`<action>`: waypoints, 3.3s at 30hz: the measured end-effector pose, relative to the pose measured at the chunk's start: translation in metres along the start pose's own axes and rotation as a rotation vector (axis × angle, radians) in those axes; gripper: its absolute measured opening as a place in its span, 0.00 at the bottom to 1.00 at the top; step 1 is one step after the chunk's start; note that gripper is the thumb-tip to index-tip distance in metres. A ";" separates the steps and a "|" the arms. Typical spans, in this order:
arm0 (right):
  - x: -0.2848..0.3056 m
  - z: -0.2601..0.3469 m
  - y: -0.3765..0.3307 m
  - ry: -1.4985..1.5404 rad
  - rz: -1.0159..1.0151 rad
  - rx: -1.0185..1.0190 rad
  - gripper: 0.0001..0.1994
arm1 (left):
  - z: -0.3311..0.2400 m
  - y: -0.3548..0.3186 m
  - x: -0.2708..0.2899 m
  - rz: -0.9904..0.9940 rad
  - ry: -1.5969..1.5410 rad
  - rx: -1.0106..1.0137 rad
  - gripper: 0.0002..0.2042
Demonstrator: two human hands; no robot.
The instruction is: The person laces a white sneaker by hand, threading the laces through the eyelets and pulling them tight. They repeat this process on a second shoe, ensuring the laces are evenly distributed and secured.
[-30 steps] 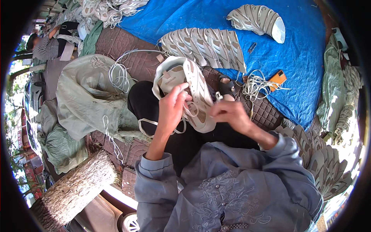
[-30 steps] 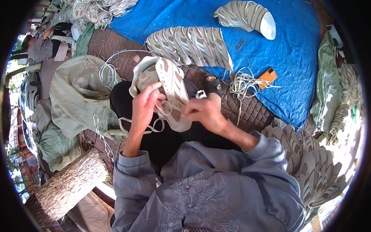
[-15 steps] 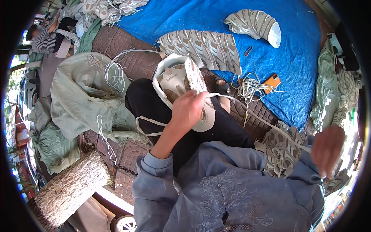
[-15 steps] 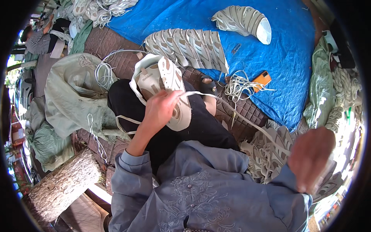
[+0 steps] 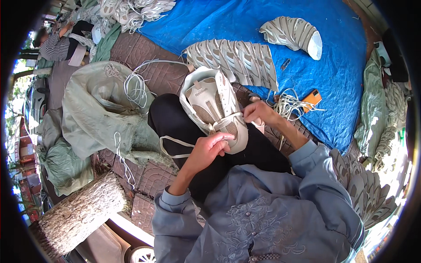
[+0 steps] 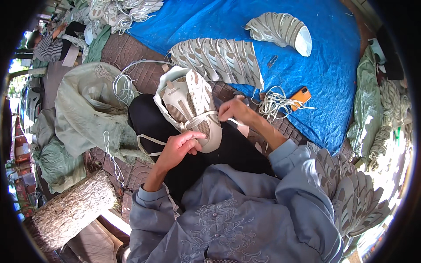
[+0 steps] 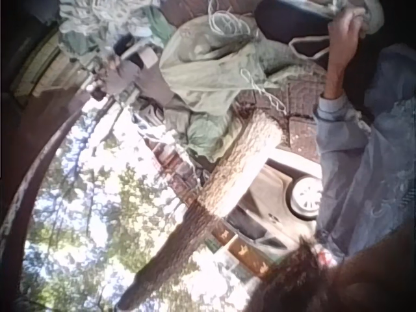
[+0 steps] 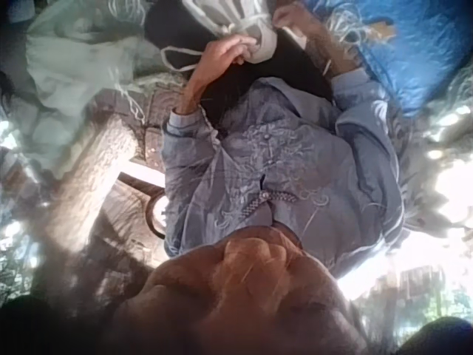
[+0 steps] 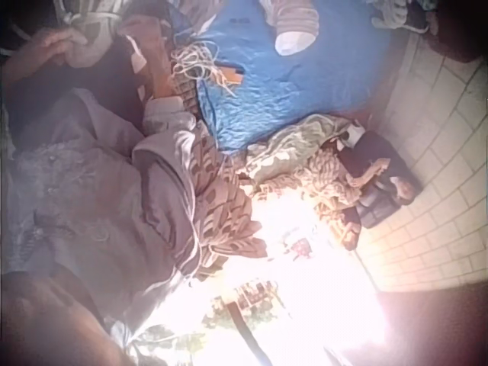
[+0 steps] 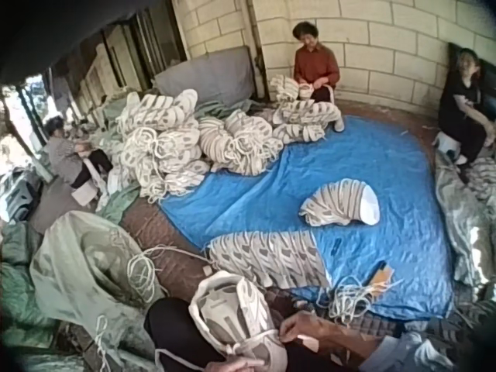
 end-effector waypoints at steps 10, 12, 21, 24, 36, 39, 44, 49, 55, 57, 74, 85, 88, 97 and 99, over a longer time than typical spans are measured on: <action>-0.025 0.111 -0.112 -0.250 0.382 0.487 0.06 | -0.035 0.017 0.021 -0.494 0.016 -0.099 0.11; -0.047 0.103 -0.119 -0.540 0.435 0.531 0.06 | -0.041 0.028 0.020 -0.503 0.052 -0.006 0.11; -0.014 0.110 -0.095 -0.285 0.000 0.428 0.06 | -0.024 0.060 0.013 -0.481 0.106 0.024 0.13; 0.001 0.087 -0.042 -0.214 -0.338 0.260 0.02 | -0.029 0.061 0.015 -0.454 0.063 0.065 0.12; -0.042 0.070 -0.015 -0.448 -0.364 0.372 0.05 | -0.017 0.060 0.015 -0.447 0.039 0.058 0.12; -0.038 0.063 -0.013 -0.313 -0.334 0.203 0.05 | -0.019 0.059 0.015 -0.450 0.042 0.034 0.12; -0.037 0.063 -0.017 -0.243 -0.275 0.035 0.04 | -0.019 0.059 0.015 -0.435 0.090 0.026 0.11; -0.032 0.068 -0.005 -0.536 -0.188 0.182 0.03 | -0.020 0.058 0.015 -0.409 0.093 0.021 0.10; -0.034 0.074 0.000 -0.663 -0.169 0.181 0.03 | -0.022 0.058 0.014 -0.407 0.084 0.018 0.11; -0.037 0.078 0.004 -0.849 -0.129 0.211 0.03 | -0.021 0.057 0.015 -0.411 0.070 0.015 0.11; -0.056 0.074 0.026 -0.537 -0.481 0.544 0.03 | -0.005 0.061 0.044 -0.474 -0.048 -0.002 0.13; -0.034 0.088 0.028 -0.698 -0.148 0.614 0.16 | -0.014 0.061 0.041 -0.400 0.070 0.052 0.12; -0.029 0.091 0.035 -0.873 -0.071 0.712 0.15 | -0.011 0.063 0.042 -0.425 0.075 0.022 0.12; -0.028 0.104 0.048 -1.164 0.274 0.590 0.13 | -0.011 0.070 0.038 -0.497 0.412 -0.039 0.13; -0.026 0.101 0.045 -1.106 0.213 0.690 0.12 | -0.015 0.073 0.038 -0.475 0.406 0.006 0.13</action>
Point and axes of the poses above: each hand's wrist, its own y-axis towards the middle knuckle, its own x-axis out of the back of the hand, z = x × y, the point moved 3 cm from there along y, towards the middle knuckle, and after that the axes turned 1 degree about -y, right-handed, at the moved point
